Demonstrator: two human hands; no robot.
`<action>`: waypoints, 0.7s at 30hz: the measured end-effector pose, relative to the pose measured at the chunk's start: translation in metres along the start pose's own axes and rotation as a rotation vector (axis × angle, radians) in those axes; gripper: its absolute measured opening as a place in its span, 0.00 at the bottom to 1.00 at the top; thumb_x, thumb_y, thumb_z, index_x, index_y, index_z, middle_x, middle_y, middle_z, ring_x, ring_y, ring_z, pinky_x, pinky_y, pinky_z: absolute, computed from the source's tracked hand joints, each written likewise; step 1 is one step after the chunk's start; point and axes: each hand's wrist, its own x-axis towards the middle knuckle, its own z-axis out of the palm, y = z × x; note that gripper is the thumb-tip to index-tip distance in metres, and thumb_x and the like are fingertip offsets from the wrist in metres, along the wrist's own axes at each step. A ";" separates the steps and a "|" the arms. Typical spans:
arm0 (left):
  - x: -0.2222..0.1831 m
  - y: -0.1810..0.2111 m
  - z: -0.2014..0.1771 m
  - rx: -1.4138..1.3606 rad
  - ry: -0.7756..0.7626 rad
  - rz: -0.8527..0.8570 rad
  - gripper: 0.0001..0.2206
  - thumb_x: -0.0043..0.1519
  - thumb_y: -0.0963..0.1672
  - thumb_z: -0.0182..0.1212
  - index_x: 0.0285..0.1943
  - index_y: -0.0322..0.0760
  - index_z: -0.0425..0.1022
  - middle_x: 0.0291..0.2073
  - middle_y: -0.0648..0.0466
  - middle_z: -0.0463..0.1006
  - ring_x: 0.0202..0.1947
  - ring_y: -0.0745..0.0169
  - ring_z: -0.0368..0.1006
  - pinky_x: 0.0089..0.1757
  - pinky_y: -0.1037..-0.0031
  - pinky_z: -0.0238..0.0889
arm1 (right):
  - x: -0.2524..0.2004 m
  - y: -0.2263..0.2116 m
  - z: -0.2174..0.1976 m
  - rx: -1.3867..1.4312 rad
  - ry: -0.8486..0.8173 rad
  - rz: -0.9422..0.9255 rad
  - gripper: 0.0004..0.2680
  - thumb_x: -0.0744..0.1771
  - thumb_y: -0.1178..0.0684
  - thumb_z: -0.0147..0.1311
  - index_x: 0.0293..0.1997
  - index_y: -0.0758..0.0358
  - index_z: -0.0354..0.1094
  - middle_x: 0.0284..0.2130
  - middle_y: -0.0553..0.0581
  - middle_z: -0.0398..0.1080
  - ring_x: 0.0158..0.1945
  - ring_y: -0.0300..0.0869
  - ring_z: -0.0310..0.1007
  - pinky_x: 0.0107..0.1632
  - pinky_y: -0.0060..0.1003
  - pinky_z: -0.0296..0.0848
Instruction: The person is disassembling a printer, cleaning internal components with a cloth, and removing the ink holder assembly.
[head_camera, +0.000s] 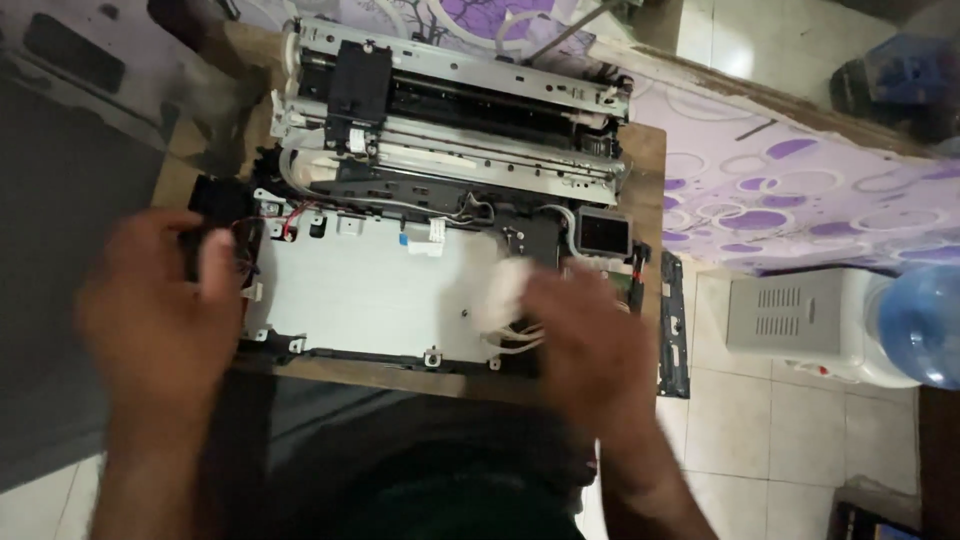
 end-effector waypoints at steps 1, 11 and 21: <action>-0.004 0.013 -0.012 -0.052 0.107 -0.058 0.09 0.74 0.42 0.67 0.59 0.30 0.80 0.38 0.47 0.77 0.34 0.44 0.74 0.35 0.54 0.64 | 0.000 0.022 0.004 0.072 0.439 -0.208 0.14 0.67 0.67 0.42 0.46 0.52 0.73 0.48 0.44 0.76 0.51 0.49 0.63 0.33 0.48 0.72; -0.028 0.140 0.045 -0.084 -0.463 0.436 0.35 0.53 0.69 0.64 0.55 0.48 0.75 0.35 0.57 0.77 0.26 0.51 0.76 0.26 0.63 0.65 | 0.028 0.031 0.006 0.127 0.493 -0.613 0.12 0.66 0.69 0.46 0.48 0.69 0.76 0.44 0.63 0.80 0.44 0.55 0.80 0.48 0.49 0.74; -0.026 0.138 0.057 -0.473 -0.387 0.530 0.08 0.57 0.48 0.62 0.35 0.41 0.77 0.29 0.51 0.76 0.22 0.42 0.73 0.22 0.51 0.60 | 0.027 0.039 0.014 0.017 0.423 -0.464 0.10 0.68 0.61 0.55 0.54 0.63 0.76 0.50 0.63 0.77 0.51 0.54 0.77 0.52 0.47 0.74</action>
